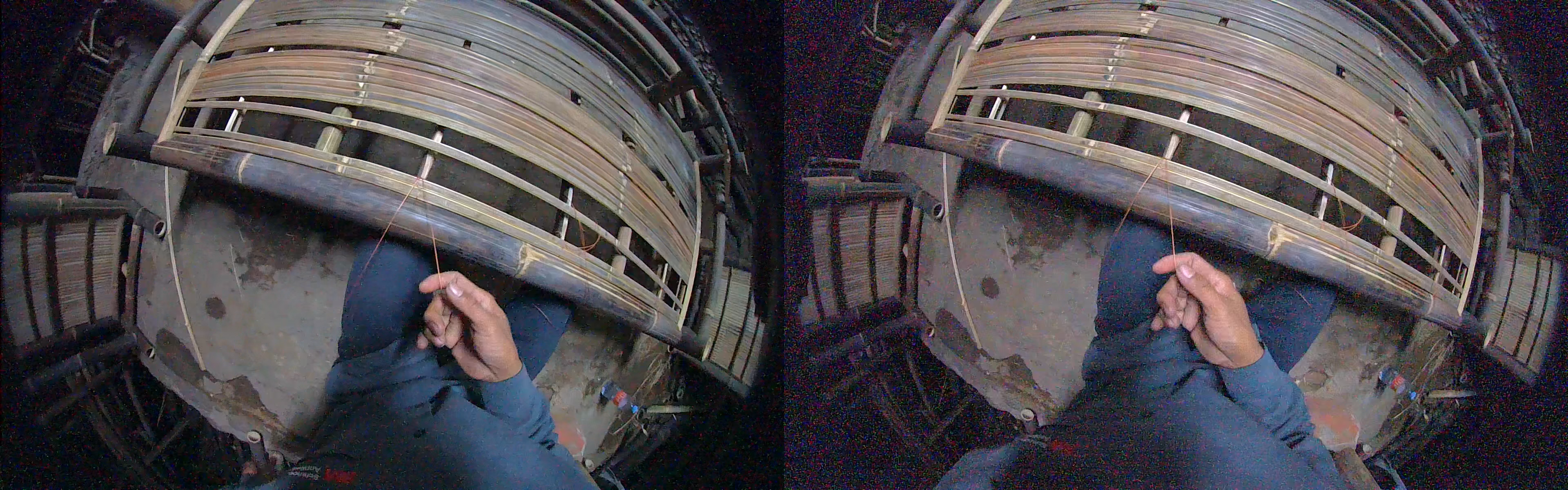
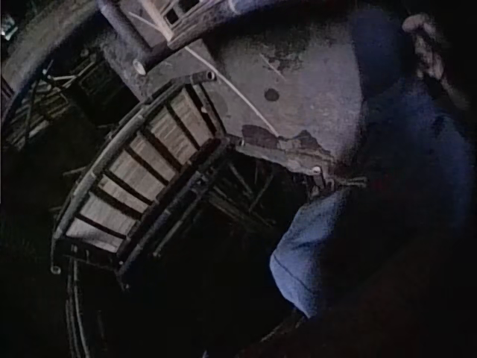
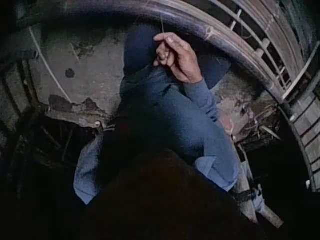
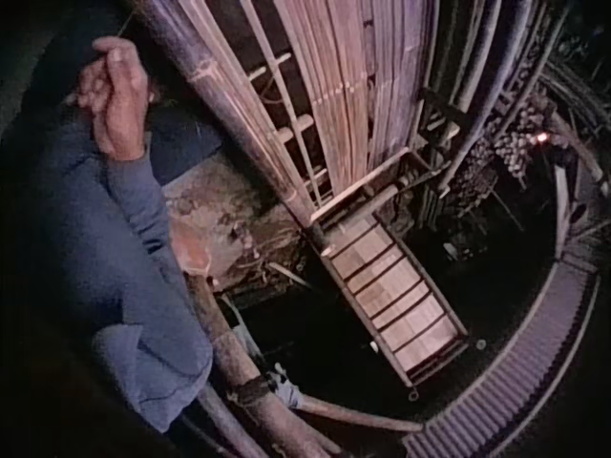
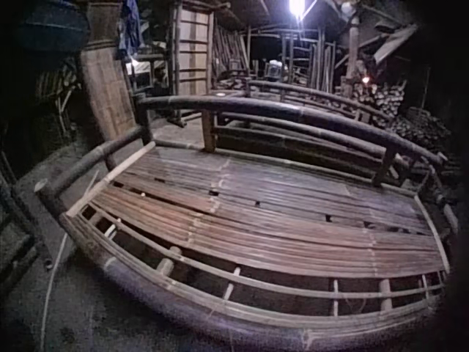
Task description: The person weaves a bamboo bed by passing a string through the bamboo slats and tying it to the frame by hand.
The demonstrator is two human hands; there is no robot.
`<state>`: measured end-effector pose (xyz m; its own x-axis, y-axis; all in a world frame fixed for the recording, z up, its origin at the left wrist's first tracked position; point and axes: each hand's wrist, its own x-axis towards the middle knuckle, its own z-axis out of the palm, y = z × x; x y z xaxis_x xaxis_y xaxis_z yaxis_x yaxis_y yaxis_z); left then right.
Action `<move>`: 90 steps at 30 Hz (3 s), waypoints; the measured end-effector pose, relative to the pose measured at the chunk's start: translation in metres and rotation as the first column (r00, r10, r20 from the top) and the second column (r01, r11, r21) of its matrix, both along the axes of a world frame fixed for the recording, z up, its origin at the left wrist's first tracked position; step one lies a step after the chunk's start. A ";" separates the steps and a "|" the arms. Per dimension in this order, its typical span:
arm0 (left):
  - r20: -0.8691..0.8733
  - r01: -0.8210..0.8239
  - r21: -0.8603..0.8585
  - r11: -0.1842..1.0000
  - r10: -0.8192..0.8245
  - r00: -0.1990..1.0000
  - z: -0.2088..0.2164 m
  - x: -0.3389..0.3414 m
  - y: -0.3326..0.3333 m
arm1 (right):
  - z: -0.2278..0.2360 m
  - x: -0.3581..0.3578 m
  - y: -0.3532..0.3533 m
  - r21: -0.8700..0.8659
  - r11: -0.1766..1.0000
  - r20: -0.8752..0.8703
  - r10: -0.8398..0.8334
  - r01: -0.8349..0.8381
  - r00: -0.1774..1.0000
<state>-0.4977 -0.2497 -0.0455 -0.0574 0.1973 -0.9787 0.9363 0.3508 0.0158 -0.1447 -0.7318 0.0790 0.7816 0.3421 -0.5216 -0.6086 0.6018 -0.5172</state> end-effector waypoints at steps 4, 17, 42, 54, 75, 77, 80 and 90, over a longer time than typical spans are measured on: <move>-0.120 0.685 0.066 0.725 -0.676 0.727 -0.019 0.004 -0.027 | -0.010 -0.007 -0.012 -0.071 0.995 -0.016 -0.074 0.073 0.997; 0.701 0.458 0.599 0.657 -0.706 0.098 0.074 0.385 -0.323 | 0.021 0.016 -0.036 -0.227 0.955 0.155 -0.161 0.194 0.975; 0.657 -0.659 0.751 -0.037 -0.048 0.752 0.126 -0.053 0.232 | 0.006 0.089 -0.026 0.006 0.915 0.637 -0.315 0.404 0.704; -0.617 0.616 0.768 -0.173 -0.459 0.640 -0.031 0.096 0.135 | 0.000 -0.030 -0.012 -0.625 0.654 0.680 0.188 0.426 0.709; 0.147 0.431 0.900 -0.066 -0.885 -0.442 0.057 0.612 -0.314 | 0.022 0.169 -0.055 -0.933 -0.138 0.086 0.810 0.332 0.581; 0.122 0.479 0.872 -0.105 -0.900 -0.419 0.057 0.618 -0.317 | -0.009 0.193 -0.050 -0.873 -0.349 -0.119 0.830 0.340 0.545; 0.116 0.589 0.789 -0.173 -0.900 -0.420 0.053 0.627 -0.322 | -0.050 0.211 -0.038 -0.848 -0.446 -0.221 0.788 0.286 0.574; 0.173 0.691 0.702 -0.174 -0.899 -0.402 0.034 0.639 -0.341 | -0.124 0.237 -0.047 -0.995 -0.070 0.006 0.703 0.078 0.711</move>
